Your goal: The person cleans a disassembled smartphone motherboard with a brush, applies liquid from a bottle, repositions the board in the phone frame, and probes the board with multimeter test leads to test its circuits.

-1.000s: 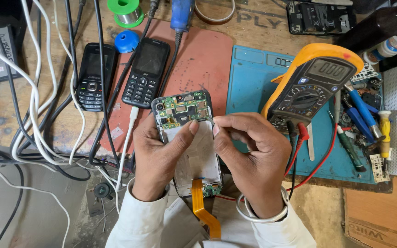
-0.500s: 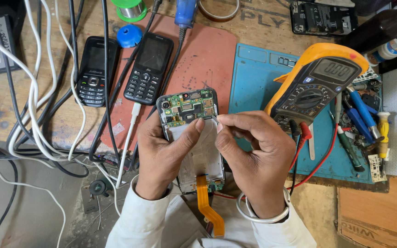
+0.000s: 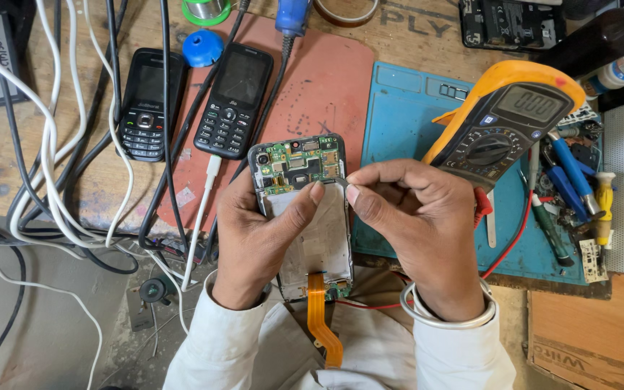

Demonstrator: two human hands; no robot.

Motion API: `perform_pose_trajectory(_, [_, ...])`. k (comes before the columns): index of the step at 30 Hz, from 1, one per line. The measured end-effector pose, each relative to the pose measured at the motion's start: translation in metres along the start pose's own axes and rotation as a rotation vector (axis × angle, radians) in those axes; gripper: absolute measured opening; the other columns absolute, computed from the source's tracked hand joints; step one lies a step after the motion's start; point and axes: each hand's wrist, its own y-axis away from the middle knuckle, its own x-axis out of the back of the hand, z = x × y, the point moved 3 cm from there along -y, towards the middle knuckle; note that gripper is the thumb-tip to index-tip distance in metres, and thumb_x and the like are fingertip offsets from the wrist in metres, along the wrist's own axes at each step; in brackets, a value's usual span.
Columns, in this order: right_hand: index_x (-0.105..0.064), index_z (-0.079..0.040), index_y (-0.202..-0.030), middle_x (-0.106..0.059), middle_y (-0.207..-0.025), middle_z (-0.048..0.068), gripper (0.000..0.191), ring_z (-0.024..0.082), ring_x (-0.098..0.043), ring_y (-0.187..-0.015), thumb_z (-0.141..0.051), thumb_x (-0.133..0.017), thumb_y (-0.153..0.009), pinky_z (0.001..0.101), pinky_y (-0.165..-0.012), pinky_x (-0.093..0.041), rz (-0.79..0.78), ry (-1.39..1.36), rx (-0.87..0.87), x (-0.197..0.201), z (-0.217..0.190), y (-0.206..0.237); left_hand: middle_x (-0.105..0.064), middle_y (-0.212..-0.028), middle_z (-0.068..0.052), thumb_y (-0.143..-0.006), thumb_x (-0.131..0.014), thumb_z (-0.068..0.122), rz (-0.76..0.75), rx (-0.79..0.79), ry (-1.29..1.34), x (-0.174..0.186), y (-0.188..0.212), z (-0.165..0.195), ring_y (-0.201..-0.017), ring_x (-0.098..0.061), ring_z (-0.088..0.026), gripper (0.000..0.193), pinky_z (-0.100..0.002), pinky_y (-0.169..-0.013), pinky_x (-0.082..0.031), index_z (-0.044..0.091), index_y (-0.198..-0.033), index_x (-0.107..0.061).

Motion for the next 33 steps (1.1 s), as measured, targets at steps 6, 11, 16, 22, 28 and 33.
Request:
perform_pose_trajectory(6, [-0.074, 0.005, -0.106, -0.074, -0.091, 0.003, 0.014, 0.005, -0.066, -0.081, 0.002, -0.075, -0.092, 0.0183, -0.073, -0.053, -0.023, -0.001, -0.022, 0.001, -0.002, -0.002, -0.077, -0.108, -0.005, -0.092, -0.08, 0.007, -0.011, 0.03, 0.111, -0.003, -0.002, 0.001, -0.094, -0.072, -0.009, 0.03, -0.026, -0.085, -0.06, 0.0, -0.118, -0.069])
perform_pose_trajectory(11, [-0.076, 0.005, -0.107, -0.073, -0.09, 0.003, 0.014, 0.004, -0.064, -0.079, 0.002, -0.076, -0.093, 0.0175, -0.07, -0.051, -0.02, 0.028, -0.024, 0.002, -0.003, -0.003, -0.078, -0.103, -0.004, -0.09, -0.082, 0.008, 0.012, 0.079, 0.043, -0.003, -0.003, 0.003, -0.089, -0.071, -0.008, 0.027, -0.024, -0.08, -0.058, 0.001, -0.115, -0.073])
perform_pose_trajectory(16, [-0.075, 0.004, -0.107, -0.074, -0.093, 0.003, 0.015, 0.003, -0.066, -0.082, 0.001, -0.076, -0.092, 0.0174, -0.074, -0.053, -0.023, 0.033, -0.014, 0.001, -0.001, -0.003, -0.078, -0.101, -0.004, -0.09, -0.082, 0.007, -0.002, 0.1, 0.032, -0.003, -0.006, 0.005, -0.089, -0.07, -0.007, 0.023, -0.024, -0.08, -0.058, 0.002, -0.111, -0.075])
perform_pose_trajectory(22, [-0.075, 0.005, -0.108, -0.075, -0.094, 0.004, 0.016, 0.005, -0.066, -0.082, 0.001, -0.075, -0.092, 0.0182, -0.073, -0.053, -0.044, -0.022, -0.039, 0.003, 0.003, -0.006, -0.078, -0.101, -0.004, -0.088, -0.082, 0.006, 0.017, 0.134, 0.051, -0.003, -0.007, 0.004, -0.087, -0.071, -0.008, 0.023, -0.025, -0.079, -0.058, 0.001, -0.11, -0.075])
perform_pose_trajectory(28, [-0.074, 0.005, -0.107, -0.075, -0.095, 0.005, 0.015, 0.006, -0.068, -0.084, 0.001, -0.074, -0.093, 0.0198, -0.077, -0.056, -0.076, -0.034, -0.045, 0.004, 0.004, -0.008, -0.078, -0.1, -0.004, -0.087, -0.082, 0.006, 0.016, 0.137, 0.043, -0.002, -0.008, 0.004, -0.088, -0.071, -0.008, 0.024, -0.025, -0.079, -0.059, 0.001, -0.11, -0.075])
perform_pose_trajectory(33, [-0.074, 0.005, -0.107, -0.075, -0.095, 0.005, 0.014, 0.007, -0.068, -0.085, 0.001, -0.073, -0.094, 0.0209, -0.078, -0.056, -0.12, -0.047, -0.049, 0.006, 0.006, -0.012, -0.078, -0.101, -0.003, -0.088, -0.082, 0.007, -0.004, 0.115, -0.023, -0.001, -0.009, 0.005, -0.088, -0.071, -0.007, 0.024, -0.024, -0.08, -0.059, 0.002, -0.11, -0.075])
